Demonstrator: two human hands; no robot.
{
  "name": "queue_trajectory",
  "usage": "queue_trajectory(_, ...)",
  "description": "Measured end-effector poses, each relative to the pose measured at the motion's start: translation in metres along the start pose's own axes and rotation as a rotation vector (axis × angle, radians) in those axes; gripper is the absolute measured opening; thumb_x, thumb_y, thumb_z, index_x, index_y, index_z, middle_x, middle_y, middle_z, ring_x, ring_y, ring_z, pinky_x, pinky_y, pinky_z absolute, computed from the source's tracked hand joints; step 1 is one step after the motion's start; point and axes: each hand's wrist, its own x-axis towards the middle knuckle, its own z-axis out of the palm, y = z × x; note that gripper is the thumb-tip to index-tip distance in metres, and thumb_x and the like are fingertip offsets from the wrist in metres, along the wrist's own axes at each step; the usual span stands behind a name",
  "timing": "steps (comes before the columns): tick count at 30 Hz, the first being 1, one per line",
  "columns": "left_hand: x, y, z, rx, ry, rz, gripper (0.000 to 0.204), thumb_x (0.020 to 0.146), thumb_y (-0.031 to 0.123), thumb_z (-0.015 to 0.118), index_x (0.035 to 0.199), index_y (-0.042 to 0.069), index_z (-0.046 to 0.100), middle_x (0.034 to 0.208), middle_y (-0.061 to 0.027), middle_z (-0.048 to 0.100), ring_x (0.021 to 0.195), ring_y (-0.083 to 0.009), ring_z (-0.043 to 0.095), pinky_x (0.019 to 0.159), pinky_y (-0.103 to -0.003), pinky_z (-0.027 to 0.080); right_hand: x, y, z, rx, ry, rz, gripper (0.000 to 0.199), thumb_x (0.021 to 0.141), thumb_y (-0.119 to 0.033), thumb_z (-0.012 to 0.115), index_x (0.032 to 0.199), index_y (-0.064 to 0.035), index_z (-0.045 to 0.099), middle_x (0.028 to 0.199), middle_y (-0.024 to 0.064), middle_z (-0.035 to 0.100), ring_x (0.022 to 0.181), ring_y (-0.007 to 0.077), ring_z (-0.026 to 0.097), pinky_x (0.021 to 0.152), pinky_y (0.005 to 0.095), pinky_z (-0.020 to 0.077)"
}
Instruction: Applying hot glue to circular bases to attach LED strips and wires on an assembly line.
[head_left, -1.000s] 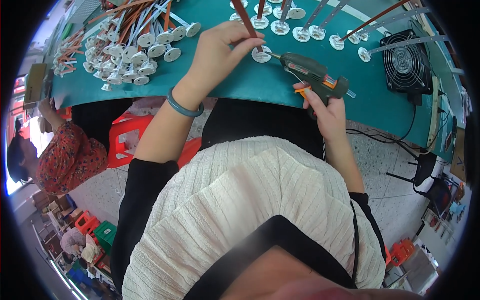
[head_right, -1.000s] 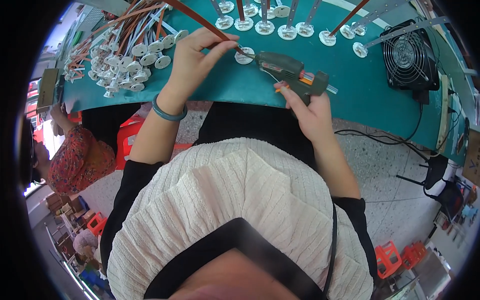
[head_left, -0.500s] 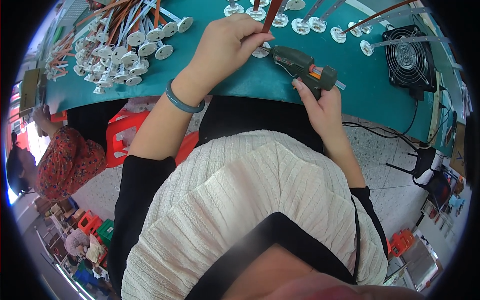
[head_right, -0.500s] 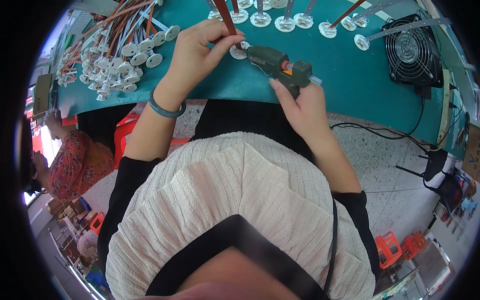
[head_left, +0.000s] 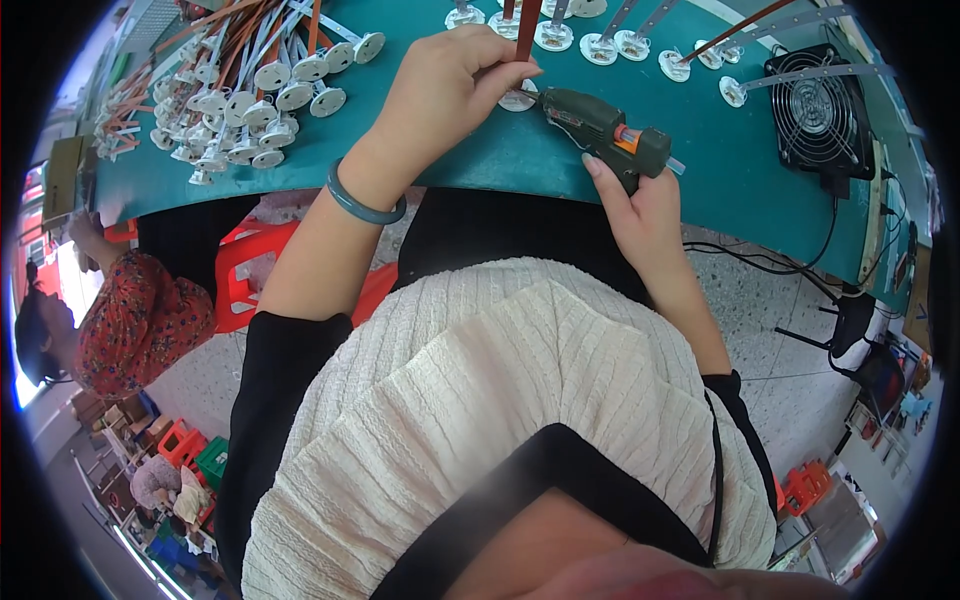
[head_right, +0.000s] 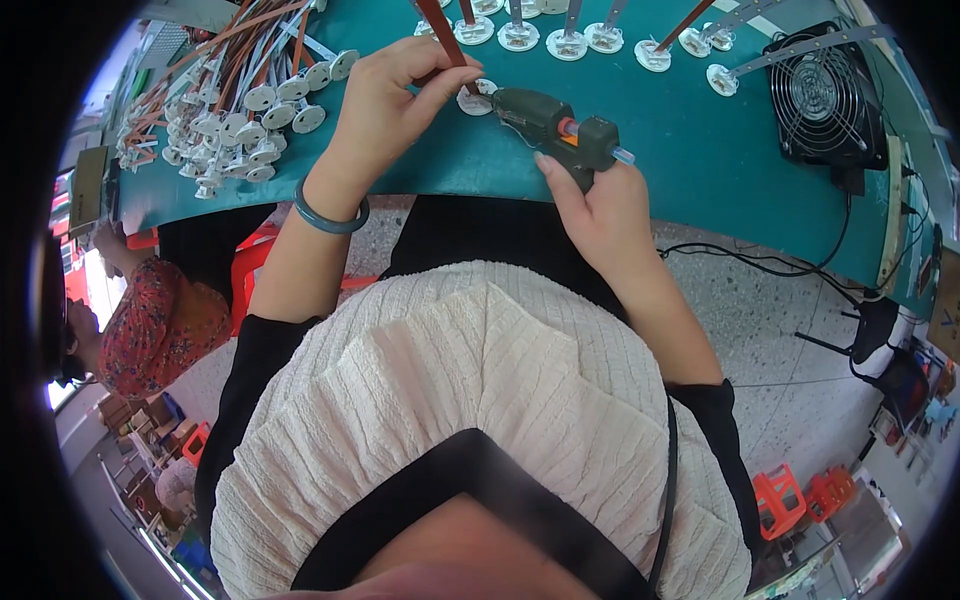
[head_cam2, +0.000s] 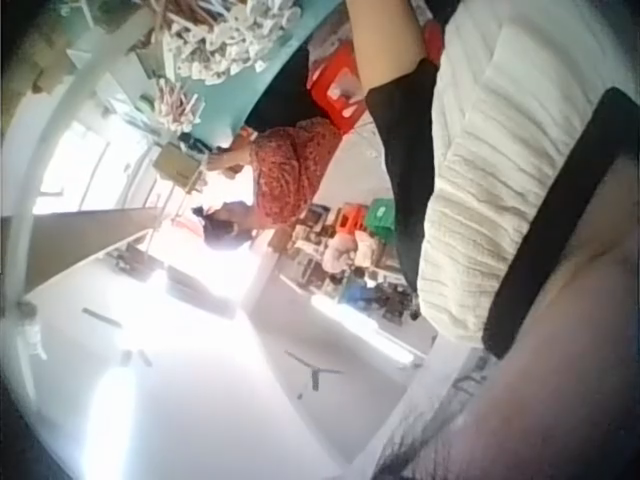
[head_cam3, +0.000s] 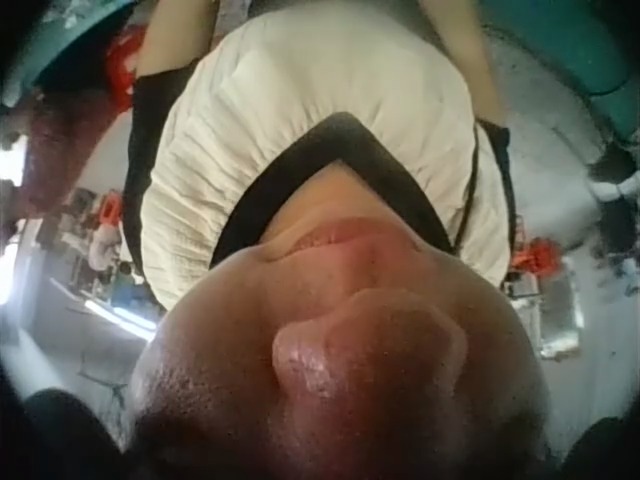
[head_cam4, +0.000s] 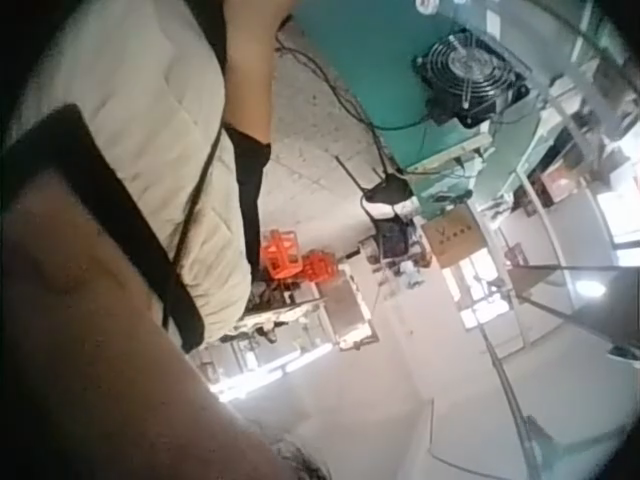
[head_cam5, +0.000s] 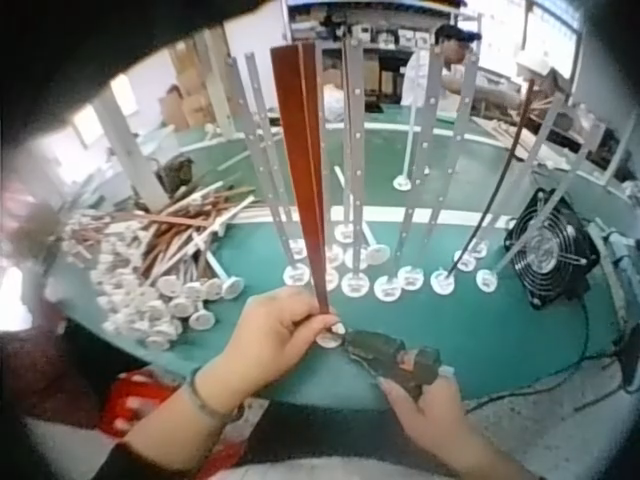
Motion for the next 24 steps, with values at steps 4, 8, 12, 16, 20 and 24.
queue_trajectory(4, 0.000, -0.001, 0.001, 0.008, 0.014, 0.033, 0.019, 0.084, 0.021, 0.074, 0.088, 0.003, 0.072, 0.075, -0.0109, 0.064, 0.066, -0.0272, 0.063, 0.060, -0.034, 0.049, 0.000, -0.001, -0.001, 0.006, -0.009, 0.018, 0.025, 0.091, -0.015, 0.067, 0.110, 0.0014, 0.064, 0.081, 0.0049, 0.063, 0.075, 0.0133, 0.054, 0.071, 0.0298, 0.0450)
queue_trajectory(8, 0.001, 0.000, 0.000, 0.013, 0.011, 0.014, 0.019, 0.084, 0.021, 0.074, 0.088, 0.003, 0.072, 0.074, -0.0109, 0.064, 0.066, -0.0274, 0.063, 0.059, -0.034, 0.049, 0.000, -0.001, 0.001, -0.007, 0.033, -0.035, 0.027, 0.091, -0.016, 0.068, 0.111, 0.0016, 0.064, 0.078, 0.0042, 0.061, 0.072, 0.0131, 0.052, 0.068, 0.0296, 0.0440)
queue_trajectory(12, 0.001, 0.002, 0.000, 0.015, -0.001, -0.010, 0.019, 0.084, 0.021, 0.074, 0.087, 0.003, 0.072, 0.073, -0.0110, 0.064, 0.066, -0.0282, 0.062, 0.059, -0.035, 0.049, -0.001, 0.002, 0.002, -0.058, 0.031, -0.038, 0.029, 0.091, -0.018, 0.068, 0.112, 0.0013, 0.064, 0.076, 0.0043, 0.060, 0.070, 0.0127, 0.052, 0.066, 0.0290, 0.0435)
queue_trajectory(16, 0.001, 0.002, 0.000, 0.017, 0.015, 0.013, 0.020, 0.085, 0.022, 0.073, 0.087, 0.003, 0.072, 0.074, -0.0111, 0.064, 0.066, -0.0284, 0.062, 0.060, -0.035, 0.049, -0.003, 0.002, 0.001, -0.087, 0.044, -0.069, 0.029, 0.091, -0.019, 0.068, 0.112, 0.0011, 0.065, 0.075, 0.0045, 0.060, 0.068, 0.0133, 0.053, 0.064, 0.0296, 0.0435)
queue_trajectory(20, 0.003, 0.011, -0.006, 0.013, -0.064, 0.012, 0.014, 0.089, 0.015, 0.066, 0.090, 0.001, 0.068, 0.081, -0.0137, 0.063, 0.074, -0.0305, 0.063, 0.067, -0.037, 0.049, -0.002, 0.004, -0.004, -0.024, 0.054, -0.069, 0.026, 0.092, -0.019, 0.068, 0.109, 0.0005, 0.066, 0.074, 0.0022, 0.060, 0.066, 0.0103, 0.052, 0.060, 0.0268, 0.0418)
queue_trajectory(24, 0.001, 0.009, -0.009, -0.054, -0.187, 0.023, 0.009, 0.093, 0.005, 0.060, 0.100, 0.000, 0.064, 0.092, -0.0112, 0.063, 0.082, -0.0243, 0.062, 0.072, -0.031, 0.048, -0.003, 0.006, -0.019, 0.406, 0.001, 0.235, 0.022, 0.094, -0.017, 0.065, 0.107, -0.0004, 0.066, 0.079, 0.0009, 0.063, 0.064, 0.0048, 0.051, 0.057, 0.0212, 0.0393)
